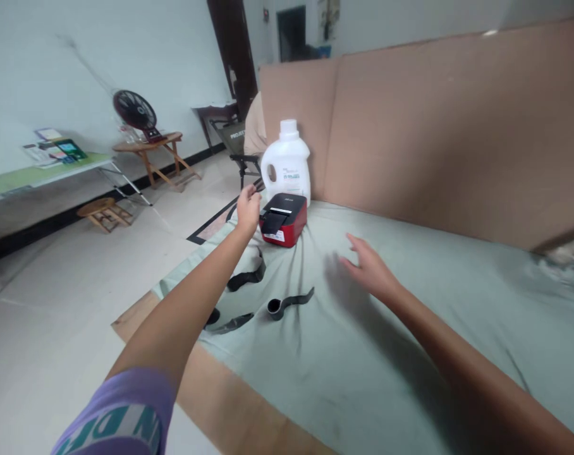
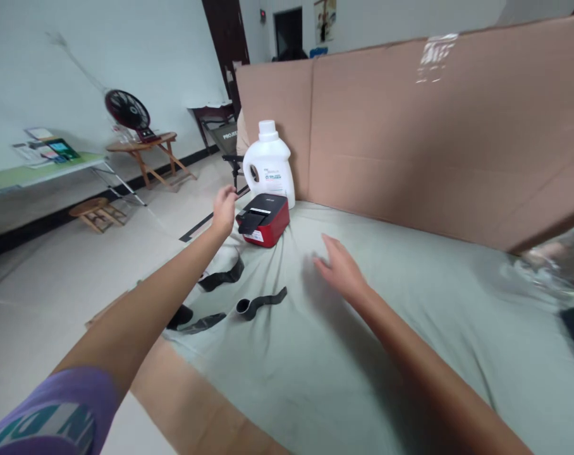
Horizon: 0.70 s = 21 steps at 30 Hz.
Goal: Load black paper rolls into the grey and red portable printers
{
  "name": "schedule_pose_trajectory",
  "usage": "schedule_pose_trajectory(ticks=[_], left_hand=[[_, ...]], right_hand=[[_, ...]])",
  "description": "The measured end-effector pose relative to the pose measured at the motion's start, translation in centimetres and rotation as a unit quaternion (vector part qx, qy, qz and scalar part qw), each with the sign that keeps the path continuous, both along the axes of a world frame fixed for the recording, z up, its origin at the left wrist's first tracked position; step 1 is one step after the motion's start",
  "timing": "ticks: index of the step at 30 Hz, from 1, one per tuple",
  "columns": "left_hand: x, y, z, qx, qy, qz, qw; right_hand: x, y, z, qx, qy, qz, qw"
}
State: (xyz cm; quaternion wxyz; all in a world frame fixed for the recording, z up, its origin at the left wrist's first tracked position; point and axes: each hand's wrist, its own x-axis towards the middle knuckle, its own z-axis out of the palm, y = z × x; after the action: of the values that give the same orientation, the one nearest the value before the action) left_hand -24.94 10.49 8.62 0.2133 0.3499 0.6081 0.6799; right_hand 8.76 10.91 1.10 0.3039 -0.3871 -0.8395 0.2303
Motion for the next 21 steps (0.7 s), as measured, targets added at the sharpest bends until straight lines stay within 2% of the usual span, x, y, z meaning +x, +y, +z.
schedule_pose_trajectory(ticks=[2, 3, 4, 6, 7, 8, 10, 12, 13, 15, 17, 19, 21], left_hand=[[3.9, -1.1, 1.5, 0.090, 0.090, 0.025, 0.992], [6.6, -1.8, 2.0, 0.113, 0.138, 0.006, 0.984], [9.8, -2.8, 2.2, 0.109, 0.175, -0.031, 0.978], [16.7, -5.1, 1.8, 0.061, 0.231, -0.174, 0.955], [20.3, -6.3, 1.1, 0.032, 0.262, -0.260, 0.929], [23.8, -7.5, 0.1, 0.010, 0.300, -0.344, 0.890], [29.7, -9.7, -2.5, -0.015, 0.375, -0.475, 0.796], [34.0, -11.5, -5.2, -0.020, 0.436, -0.553, 0.710], [35.4, -12.2, -6.4, -0.025, 0.458, -0.581, 0.672], [36.9, -13.3, -7.9, -0.037, 0.494, -0.609, 0.619], [37.3, -14.0, -8.5, -0.048, 0.525, -0.610, 0.592], [36.9, -14.8, -8.5, -0.052, 0.550, -0.600, 0.579], [36.2, -15.8, -8.2, -0.054, 0.565, -0.593, 0.571]], right_hand=[[8.8, -2.0, -0.3, 0.005, -0.018, -0.077, 0.997], [13.4, -3.2, -0.5, 0.003, -0.035, -0.123, 0.992], [17.9, -4.7, -0.7, 0.001, -0.053, -0.174, 0.983], [26.4, -7.9, -1.1, -0.009, -0.087, -0.276, 0.957], [30.0, -9.5, -1.3, -0.012, -0.105, -0.314, 0.944], [33.3, -11.1, -1.4, -0.005, -0.118, -0.353, 0.928], [38.2, -13.6, -1.5, 0.006, -0.142, -0.431, 0.891], [41.0, -15.0, -1.4, -0.002, -0.152, -0.500, 0.852], [41.7, -15.2, -1.2, -0.018, -0.153, -0.516, 0.842], [42.3, -14.4, -0.9, -0.051, -0.146, -0.540, 0.827], [42.1, -12.6, -0.6, -0.075, -0.143, -0.548, 0.821], [41.5, -10.3, -0.3, -0.091, -0.136, -0.560, 0.812], [40.9, -8.3, 0.0, -0.088, -0.110, -0.560, 0.816]])
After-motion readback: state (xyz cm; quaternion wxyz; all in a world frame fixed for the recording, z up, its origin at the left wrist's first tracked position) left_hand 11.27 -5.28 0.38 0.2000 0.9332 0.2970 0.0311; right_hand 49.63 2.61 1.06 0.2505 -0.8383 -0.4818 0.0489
